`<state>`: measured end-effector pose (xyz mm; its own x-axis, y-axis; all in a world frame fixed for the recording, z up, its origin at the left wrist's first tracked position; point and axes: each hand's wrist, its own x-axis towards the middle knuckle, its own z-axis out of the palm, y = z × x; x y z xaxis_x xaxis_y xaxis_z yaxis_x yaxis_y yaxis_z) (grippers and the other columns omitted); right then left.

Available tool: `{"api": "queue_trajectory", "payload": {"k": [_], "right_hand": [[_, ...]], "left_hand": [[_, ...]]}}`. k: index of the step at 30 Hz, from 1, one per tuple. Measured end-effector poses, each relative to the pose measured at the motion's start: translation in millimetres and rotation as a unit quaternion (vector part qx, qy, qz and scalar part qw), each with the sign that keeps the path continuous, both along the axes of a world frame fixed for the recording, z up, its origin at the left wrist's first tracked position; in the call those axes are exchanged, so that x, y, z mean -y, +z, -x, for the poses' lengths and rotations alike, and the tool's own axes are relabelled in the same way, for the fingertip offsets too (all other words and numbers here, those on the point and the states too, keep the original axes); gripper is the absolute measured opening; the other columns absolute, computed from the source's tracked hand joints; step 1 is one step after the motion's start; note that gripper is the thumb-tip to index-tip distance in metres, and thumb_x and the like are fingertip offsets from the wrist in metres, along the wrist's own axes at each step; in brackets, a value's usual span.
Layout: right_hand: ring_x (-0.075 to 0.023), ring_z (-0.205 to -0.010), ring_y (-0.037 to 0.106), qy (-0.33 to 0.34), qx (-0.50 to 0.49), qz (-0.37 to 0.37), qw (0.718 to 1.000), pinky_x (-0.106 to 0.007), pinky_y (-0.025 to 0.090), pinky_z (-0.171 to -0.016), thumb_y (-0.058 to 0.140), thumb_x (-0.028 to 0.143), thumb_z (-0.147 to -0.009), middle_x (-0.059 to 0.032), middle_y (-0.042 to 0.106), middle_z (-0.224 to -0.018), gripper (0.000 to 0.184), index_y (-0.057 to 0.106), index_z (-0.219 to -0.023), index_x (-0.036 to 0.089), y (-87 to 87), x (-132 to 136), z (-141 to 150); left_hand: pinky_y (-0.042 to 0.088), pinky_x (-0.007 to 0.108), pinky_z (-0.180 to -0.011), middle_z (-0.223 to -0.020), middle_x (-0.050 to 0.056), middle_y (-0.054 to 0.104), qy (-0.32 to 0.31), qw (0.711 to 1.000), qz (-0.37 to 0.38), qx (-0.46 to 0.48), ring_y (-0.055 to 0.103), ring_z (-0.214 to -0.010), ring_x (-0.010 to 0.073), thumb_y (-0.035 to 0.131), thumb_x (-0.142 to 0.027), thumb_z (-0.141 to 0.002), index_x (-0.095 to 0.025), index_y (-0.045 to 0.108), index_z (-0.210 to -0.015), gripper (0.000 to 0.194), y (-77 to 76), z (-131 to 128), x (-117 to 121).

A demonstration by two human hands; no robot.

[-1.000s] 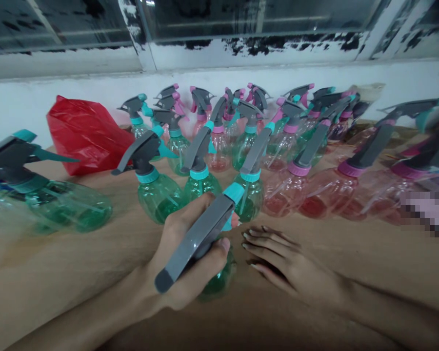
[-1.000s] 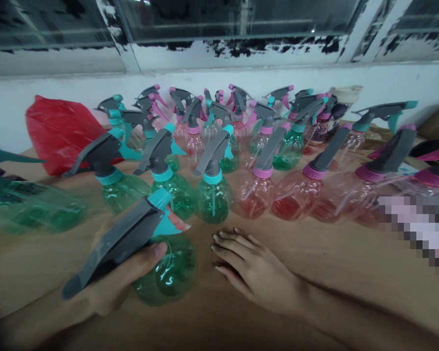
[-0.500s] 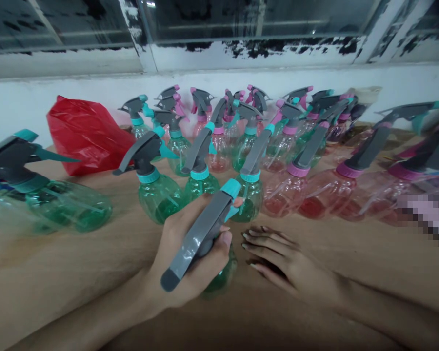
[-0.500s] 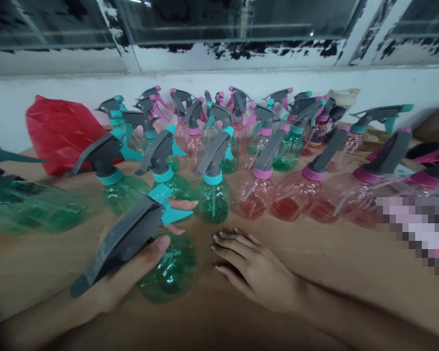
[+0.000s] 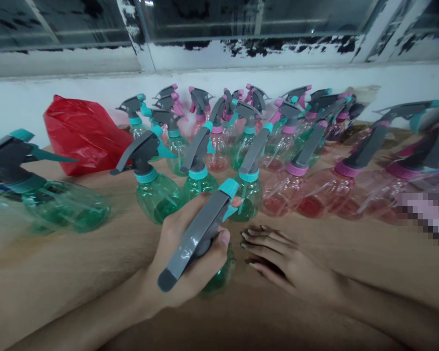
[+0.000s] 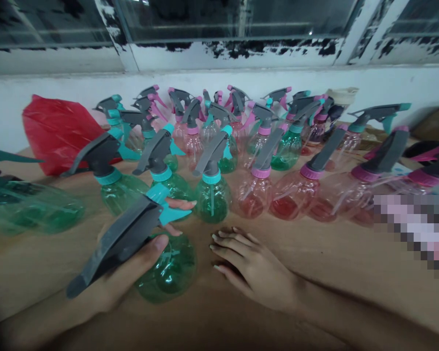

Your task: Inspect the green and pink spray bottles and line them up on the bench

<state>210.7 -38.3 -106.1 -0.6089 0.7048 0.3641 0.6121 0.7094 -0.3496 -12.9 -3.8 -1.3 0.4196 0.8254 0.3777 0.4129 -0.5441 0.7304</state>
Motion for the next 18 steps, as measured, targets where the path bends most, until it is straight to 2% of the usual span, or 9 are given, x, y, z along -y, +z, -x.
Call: {"api": "queue_trajectory", "payload": {"k": [4, 11, 18], "right_hand": [[-0.0201, -0.126, 0.049, -0.002, -0.003, 0.000, 1.000, -0.043, 0.041, -0.106, 0.049, 0.023, -0.094, -0.0070, 0.062, -0.126, 0.031, 0.056, -0.123, 0.017, 1.1, 0.2, 0.4], [-0.0207, -0.125, 0.050, -0.005, -0.004, -0.005, 1.000, -0.045, 0.041, -0.106, 0.048, 0.023, -0.094, -0.0071, 0.061, -0.128, 0.030, 0.056, -0.123, 0.019, 0.7, 0.8, 0.7], [-0.0209, -0.126, 0.049, -0.002, 0.000, -0.007, 1.000, -0.044, 0.042, -0.105, 0.049, 0.023, -0.094, -0.0074, 0.061, -0.128, 0.030, 0.057, -0.122, 0.018, 0.1, 0.3, 0.0]], "left_hand": [[0.048, 0.027, -0.051, -0.061, -0.005, 0.054, 0.002, 1.000, 0.011, 0.000, 0.048, -0.047, 0.0148, 0.052, -0.020, -0.075, -0.025, 0.058, -0.106, 0.032, 1.1, 0.4, 0.8], [0.048, 0.028, -0.055, -0.063, -0.004, 0.055, -0.010, 1.000, 0.006, -0.020, 0.049, -0.052, 0.0148, 0.052, -0.017, -0.077, -0.018, 0.058, -0.107, 0.031, 7.2, 0.7, 1.8], [0.048, 0.027, -0.052, -0.061, -0.005, 0.054, 0.004, 1.000, -0.003, -0.021, 0.049, -0.049, 0.0145, 0.049, -0.022, -0.079, -0.021, 0.057, -0.106, 0.028, 4.1, 0.0, 1.6]]}}
